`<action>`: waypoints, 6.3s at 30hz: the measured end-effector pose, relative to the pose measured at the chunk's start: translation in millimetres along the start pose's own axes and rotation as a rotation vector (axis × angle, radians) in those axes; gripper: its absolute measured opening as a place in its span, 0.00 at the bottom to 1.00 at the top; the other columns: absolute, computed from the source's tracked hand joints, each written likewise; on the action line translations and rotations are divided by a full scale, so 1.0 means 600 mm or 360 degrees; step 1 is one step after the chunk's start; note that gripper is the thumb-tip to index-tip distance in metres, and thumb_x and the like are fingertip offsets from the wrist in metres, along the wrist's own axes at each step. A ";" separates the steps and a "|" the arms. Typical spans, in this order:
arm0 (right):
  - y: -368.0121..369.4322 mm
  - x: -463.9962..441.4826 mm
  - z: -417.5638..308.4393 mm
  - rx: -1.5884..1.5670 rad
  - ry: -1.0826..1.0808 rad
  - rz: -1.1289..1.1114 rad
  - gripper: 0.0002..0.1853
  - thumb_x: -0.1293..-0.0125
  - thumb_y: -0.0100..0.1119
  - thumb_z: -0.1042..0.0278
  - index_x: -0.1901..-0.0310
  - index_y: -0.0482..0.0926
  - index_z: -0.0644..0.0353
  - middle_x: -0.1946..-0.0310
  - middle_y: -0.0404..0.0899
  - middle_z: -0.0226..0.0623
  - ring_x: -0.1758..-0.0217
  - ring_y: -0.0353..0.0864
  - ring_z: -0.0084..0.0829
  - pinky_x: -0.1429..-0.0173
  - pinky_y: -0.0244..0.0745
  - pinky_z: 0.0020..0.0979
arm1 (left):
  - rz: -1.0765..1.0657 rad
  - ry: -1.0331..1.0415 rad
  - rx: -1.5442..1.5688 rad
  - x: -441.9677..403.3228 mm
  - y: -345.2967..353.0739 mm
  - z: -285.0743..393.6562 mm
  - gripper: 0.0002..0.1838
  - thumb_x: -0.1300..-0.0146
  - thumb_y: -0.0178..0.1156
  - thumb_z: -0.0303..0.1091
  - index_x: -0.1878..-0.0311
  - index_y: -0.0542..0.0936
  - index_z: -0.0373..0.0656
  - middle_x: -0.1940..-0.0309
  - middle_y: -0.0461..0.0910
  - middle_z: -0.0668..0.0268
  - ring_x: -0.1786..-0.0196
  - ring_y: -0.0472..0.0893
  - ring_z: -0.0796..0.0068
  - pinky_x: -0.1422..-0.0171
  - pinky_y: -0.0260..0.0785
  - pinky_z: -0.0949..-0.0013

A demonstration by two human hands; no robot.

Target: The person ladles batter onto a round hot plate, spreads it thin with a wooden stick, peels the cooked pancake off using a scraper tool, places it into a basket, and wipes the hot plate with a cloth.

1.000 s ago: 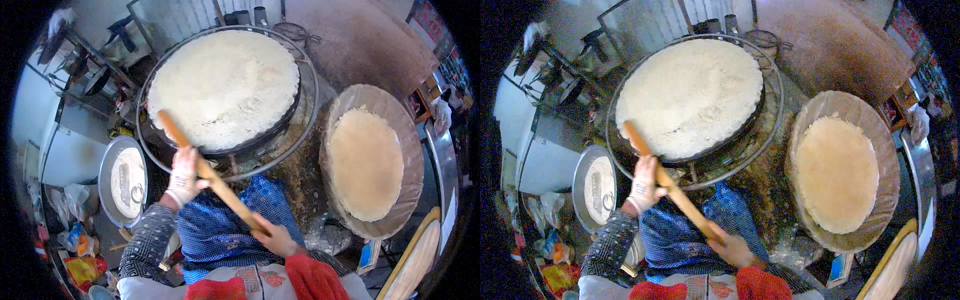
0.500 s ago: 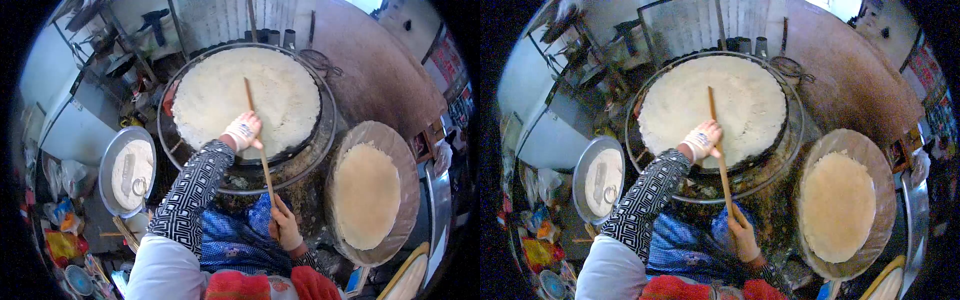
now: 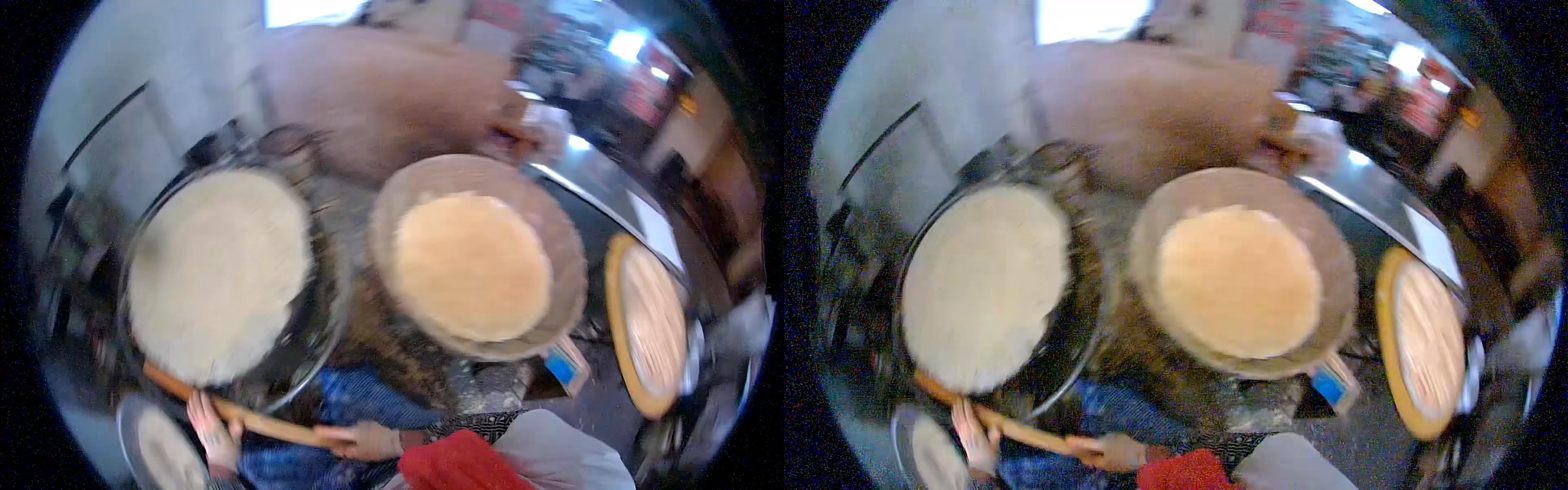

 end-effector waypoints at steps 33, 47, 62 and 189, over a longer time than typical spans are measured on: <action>-0.044 -0.010 -0.036 -0.0311 0.0310 0.0083 0.29 0.35 0.65 0.67 0.33 0.70 0.63 0.43 0.79 0.38 0.47 0.78 0.21 0.41 0.71 0.23 | -0.0446 -0.0256 -0.0172 0.052 0.080 -0.009 0.20 0.42 0.60 0.48 0.54 0.77 0.44 0.56 0.76 0.56 0.42 0.72 0.52 0.23 0.47 0.45; -0.064 -0.027 -0.027 -0.0605 0.0434 0.0222 0.26 0.38 0.66 0.68 0.38 0.75 0.61 0.48 0.84 0.41 0.49 0.81 0.22 0.43 0.74 0.25 | -0.0014 -0.0009 0.0563 0.017 0.010 0.293 0.34 0.39 0.59 0.42 0.34 0.65 0.32 0.39 0.67 0.44 0.32 0.65 0.42 0.28 0.54 0.39; -0.144 0.049 -0.015 -0.1338 0.0788 0.0882 0.32 0.28 0.56 0.63 0.25 0.58 0.54 0.82 0.65 0.25 0.88 0.61 0.21 0.83 0.57 0.29 | -0.0393 0.0596 0.0092 -0.455 0.153 0.246 0.50 0.53 0.65 0.66 0.37 0.69 0.32 0.35 0.69 0.47 0.27 0.62 0.48 0.21 0.51 0.55; -0.026 0.219 0.142 -0.2042 0.0791 0.0225 0.20 0.34 0.57 0.62 0.46 0.77 0.66 0.50 0.82 0.44 0.51 0.83 0.41 0.42 0.78 0.42 | -0.1052 0.2003 0.2441 0.088 -0.513 0.426 0.21 0.29 0.50 0.53 0.51 0.78 0.44 0.53 0.79 0.54 0.55 0.83 0.55 0.52 0.75 0.56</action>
Point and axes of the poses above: each hand's wrist, its own x-axis away from the middle knuckle, its own y-axis out of the palm, z = x × y, the point moved 9 cm from there along -x, towards the middle knuckle
